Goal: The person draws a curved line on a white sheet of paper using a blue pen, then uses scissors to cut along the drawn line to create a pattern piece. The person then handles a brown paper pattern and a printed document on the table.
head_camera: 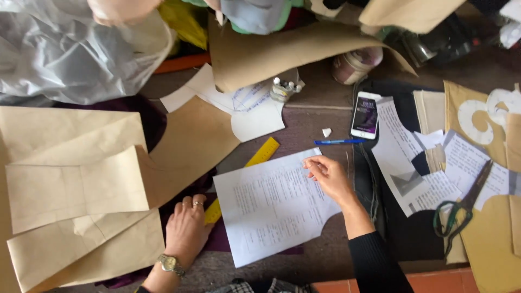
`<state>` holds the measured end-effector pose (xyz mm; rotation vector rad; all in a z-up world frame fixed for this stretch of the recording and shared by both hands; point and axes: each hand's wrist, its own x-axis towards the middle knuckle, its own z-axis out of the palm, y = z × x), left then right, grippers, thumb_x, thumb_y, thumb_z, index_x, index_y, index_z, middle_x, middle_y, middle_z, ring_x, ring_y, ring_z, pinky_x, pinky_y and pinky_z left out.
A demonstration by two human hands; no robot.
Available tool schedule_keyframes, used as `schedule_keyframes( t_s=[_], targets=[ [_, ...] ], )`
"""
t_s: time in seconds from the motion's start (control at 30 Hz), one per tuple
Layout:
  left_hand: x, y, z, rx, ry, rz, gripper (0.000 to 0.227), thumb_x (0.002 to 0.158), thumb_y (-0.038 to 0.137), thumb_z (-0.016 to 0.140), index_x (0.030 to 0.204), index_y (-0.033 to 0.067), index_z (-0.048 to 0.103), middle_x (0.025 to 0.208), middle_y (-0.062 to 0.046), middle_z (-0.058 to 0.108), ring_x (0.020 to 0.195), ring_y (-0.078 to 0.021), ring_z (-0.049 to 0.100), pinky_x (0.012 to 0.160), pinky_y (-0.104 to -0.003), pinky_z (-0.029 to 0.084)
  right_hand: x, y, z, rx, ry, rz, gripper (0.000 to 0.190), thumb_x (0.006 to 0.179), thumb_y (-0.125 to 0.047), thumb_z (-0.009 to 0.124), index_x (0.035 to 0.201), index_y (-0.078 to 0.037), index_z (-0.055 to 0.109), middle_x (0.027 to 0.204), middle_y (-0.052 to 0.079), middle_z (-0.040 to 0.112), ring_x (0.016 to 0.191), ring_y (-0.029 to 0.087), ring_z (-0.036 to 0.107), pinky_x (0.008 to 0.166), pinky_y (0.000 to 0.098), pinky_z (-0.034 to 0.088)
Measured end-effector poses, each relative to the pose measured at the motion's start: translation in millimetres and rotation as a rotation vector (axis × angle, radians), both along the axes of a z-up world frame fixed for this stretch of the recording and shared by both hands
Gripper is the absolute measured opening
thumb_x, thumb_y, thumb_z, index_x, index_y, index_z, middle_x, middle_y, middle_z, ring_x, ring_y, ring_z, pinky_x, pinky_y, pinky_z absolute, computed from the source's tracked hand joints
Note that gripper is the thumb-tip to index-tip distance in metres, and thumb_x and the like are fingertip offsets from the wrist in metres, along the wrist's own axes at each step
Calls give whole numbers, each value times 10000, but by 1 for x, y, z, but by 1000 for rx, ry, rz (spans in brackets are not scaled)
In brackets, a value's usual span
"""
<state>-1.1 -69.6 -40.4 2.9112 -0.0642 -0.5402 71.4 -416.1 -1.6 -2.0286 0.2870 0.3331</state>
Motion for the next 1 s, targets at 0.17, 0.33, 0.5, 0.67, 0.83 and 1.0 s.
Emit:
schedule_keyframes(
  t_s=[0.17, 0.33, 0.5, 0.67, 0.83, 1.0],
  targets=[
    [-8, -5, 8, 32, -32, 23, 643, 674, 391, 779, 1227, 234, 491, 1081, -31, 615, 1012, -291, 571, 794, -428, 493, -28, -17, 8, 39, -18, -69, 240, 921, -232, 581, 1018, -46, 699, 947, 68, 734, 736, 151, 682, 668, 263, 530],
    [-9, -7, 16, 20, 35, 111, 470, 737, 381, 731, 1158, 243, 574, 1122, 19, 635, 1088, -254, 575, 873, -420, 451, -52, -32, 7, 58, -15, -120, 223, 921, -218, 581, 1002, -46, 696, 914, 53, 729, 717, 131, 653, 661, 257, 526],
    [-17, 5, -9, 85, -3, 186, 339, 895, 551, 455, 1001, 270, 610, 956, 74, 690, 970, -154, 668, 877, -340, 434, -74, -45, 4, 77, -23, -138, 199, 907, -182, 591, 1025, -63, 699, 917, 53, 726, 740, 133, 658, 701, 247, 560],
    [-25, 32, -32, 395, -534, 161, 349, 976, 605, 446, 1003, 281, 575, 675, 39, 600, 645, -172, 620, 740, -277, 468, -84, -46, 14, 104, -66, -124, 204, 910, -165, 578, 1049, -57, 680, 939, 68, 722, 776, 149, 680, 725, 246, 588],
    [-11, -8, 68, -865, -444, 638, 204, 1120, 111, 575, 1165, -88, 565, 903, -290, 639, 755, -329, 615, 631, -367, 449, -78, -29, 21, 118, -443, 84, 270, 971, -215, 501, 1107, -19, 628, 905, 107, 709, 738, 167, 689, 655, 215, 596],
    [24, -78, 148, -1055, -653, 565, 167, 1223, 74, 503, 1208, -35, 377, 1144, -267, 605, 891, -315, 642, 755, -379, 513, -62, 1, 63, 136, -650, 172, 215, 963, -89, 514, 1128, 17, 605, 969, 130, 676, 860, 209, 667, 707, 262, 584]
  ],
)
